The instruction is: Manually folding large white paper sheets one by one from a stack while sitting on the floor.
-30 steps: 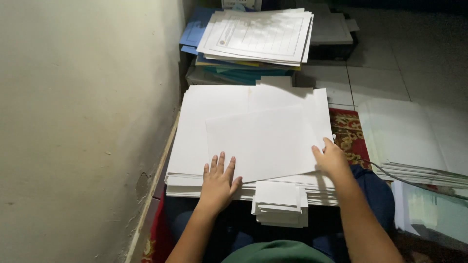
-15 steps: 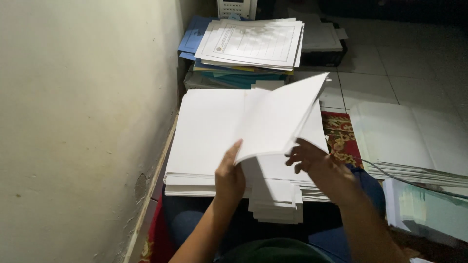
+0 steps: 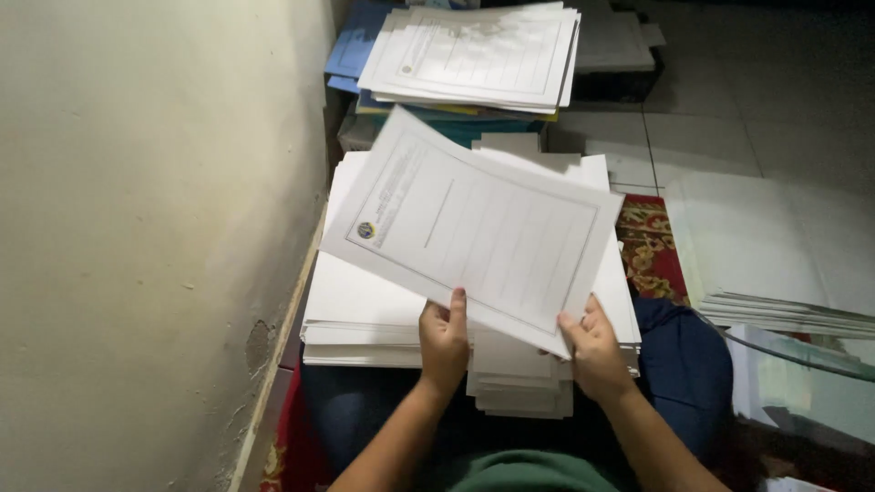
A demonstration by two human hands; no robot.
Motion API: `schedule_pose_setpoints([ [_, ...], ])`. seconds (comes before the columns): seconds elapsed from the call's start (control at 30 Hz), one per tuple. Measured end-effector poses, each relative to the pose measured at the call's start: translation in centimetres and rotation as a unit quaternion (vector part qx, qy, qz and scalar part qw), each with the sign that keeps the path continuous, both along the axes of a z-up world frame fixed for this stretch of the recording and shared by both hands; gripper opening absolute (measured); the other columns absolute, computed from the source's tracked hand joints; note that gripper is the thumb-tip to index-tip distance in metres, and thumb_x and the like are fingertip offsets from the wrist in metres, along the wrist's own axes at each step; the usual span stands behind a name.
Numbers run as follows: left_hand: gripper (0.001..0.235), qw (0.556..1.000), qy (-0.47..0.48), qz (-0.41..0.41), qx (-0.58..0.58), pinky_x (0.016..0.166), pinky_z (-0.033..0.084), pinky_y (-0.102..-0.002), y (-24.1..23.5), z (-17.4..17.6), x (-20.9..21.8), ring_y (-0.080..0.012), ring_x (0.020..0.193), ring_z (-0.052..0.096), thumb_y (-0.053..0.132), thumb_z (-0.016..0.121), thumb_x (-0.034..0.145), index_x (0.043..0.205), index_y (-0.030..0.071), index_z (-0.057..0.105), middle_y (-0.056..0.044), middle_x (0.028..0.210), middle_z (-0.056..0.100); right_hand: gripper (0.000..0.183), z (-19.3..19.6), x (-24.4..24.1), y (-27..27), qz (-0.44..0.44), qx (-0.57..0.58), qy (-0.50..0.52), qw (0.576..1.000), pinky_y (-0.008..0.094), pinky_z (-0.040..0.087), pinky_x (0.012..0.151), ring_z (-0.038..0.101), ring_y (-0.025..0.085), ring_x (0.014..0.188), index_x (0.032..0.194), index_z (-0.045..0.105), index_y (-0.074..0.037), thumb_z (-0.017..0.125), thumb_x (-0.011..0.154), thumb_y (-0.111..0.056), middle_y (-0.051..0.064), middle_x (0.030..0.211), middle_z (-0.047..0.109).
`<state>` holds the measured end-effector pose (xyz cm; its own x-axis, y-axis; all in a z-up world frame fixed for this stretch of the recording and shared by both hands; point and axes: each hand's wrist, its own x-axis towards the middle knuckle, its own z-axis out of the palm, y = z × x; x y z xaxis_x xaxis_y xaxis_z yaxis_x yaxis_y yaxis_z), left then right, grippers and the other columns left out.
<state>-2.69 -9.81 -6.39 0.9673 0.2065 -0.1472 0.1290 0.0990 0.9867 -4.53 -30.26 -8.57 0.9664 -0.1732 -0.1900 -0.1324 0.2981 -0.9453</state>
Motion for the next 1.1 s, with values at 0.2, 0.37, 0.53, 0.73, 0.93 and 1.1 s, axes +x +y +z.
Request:
schedule_pose_setpoints([
  [0.2, 0.060, 0.907, -0.166, -0.110, 0.371, 0.120, 0.027, -0.045, 3.9, -3.6, 5.4, -0.0336, 0.139, 0.045, 0.045, 0.023, 0.105, 0.137, 0.009, 0.057, -0.015, 0.138, 0.058, 0.036, -6.5, 7.9, -7.1, -0.073, -0.112, -0.085, 0.987, 0.028, 0.052, 0.029, 0.065, 0.026, 0.046, 0.136, 0.043, 0.001, 0.054, 0.103, -0.006, 0.027, 0.080, 0.066],
  [0.37, 0.065, 0.788, -0.146, -0.161, 0.577, 0.119, 0.021, -0.060, 2.4, -5.5, 6.2, -0.0454, 0.147, 0.032, 0.043, 0.051, 0.096, 0.149, 0.005, 0.047, -0.027, 0.156, 0.040, 0.027, 3.7, 21.4, -5.6, -0.098, -0.125, -0.162, 0.974, 0.021, 0.059, 0.044, 0.072, 0.015, 0.065, 0.135, 0.047, -0.007, 0.052, 0.108, -0.009, 0.013, 0.103, 0.072],
  [0.53, 0.063, 0.792, -0.202, -0.126, 0.562, 0.117, 0.018, -0.061, 2.6, -7.1, 6.5, -0.0428, 0.144, 0.037, 0.040, 0.049, 0.095, 0.149, 0.007, 0.049, -0.027, 0.151, 0.046, 0.013, 4.6, 35.5, -5.4, -0.115, -0.137, -0.204, 0.962, 0.019, 0.049, 0.035, 0.065, 0.015, 0.050, 0.121, 0.050, -0.006, 0.053, 0.108, -0.007, 0.010, 0.087, 0.065],
  [0.73, 0.065, 0.803, -0.168, -0.162, 0.549, 0.119, 0.009, -0.060, 2.7, -6.8, 6.2, -0.0416, 0.150, 0.026, 0.040, 0.047, 0.096, 0.152, 0.008, 0.045, -0.026, 0.158, 0.037, 0.029, -3.2, 41.8, -10.2, -0.117, -0.207, -0.048, 0.970, 0.032, 0.074, 0.058, 0.081, 0.035, 0.077, 0.128, 0.045, -0.020, 0.049, 0.108, -0.041, 0.016, 0.112, 0.064],
  [0.93, 0.066, 0.788, -0.154, -0.185, 0.567, 0.117, 0.010, -0.064, 2.5, -6.2, 6.5, -0.0418, 0.152, 0.021, 0.049, 0.042, 0.098, 0.155, 0.017, 0.041, -0.023, 0.162, 0.031, 0.039, 0.0, 18.3, -5.1, 0.041, -0.394, -0.078, 0.915, 0.045, 0.059, 0.076, 0.067, 0.042, 0.096, 0.139, 0.042, 0.000, 0.059, 0.103, -0.001, 0.026, 0.119, 0.058],
  [1.1, 0.062, 0.776, -0.158, -0.206, 0.575, 0.115, 0.007, -0.069, 2.6, -6.5, 6.3, -0.0463, 0.153, 0.019, 0.047, 0.043, 0.101, 0.155, 0.017, 0.043, -0.027, 0.162, 0.029, 0.034, -3.6, 3.5, -4.1, 0.208, -0.625, -0.187, 0.729, 0.043, 0.049, 0.104, 0.060, 0.029, 0.122, 0.121, 0.069, -0.016, 0.071, 0.089, -0.028, 0.006, 0.126, 0.064],
])
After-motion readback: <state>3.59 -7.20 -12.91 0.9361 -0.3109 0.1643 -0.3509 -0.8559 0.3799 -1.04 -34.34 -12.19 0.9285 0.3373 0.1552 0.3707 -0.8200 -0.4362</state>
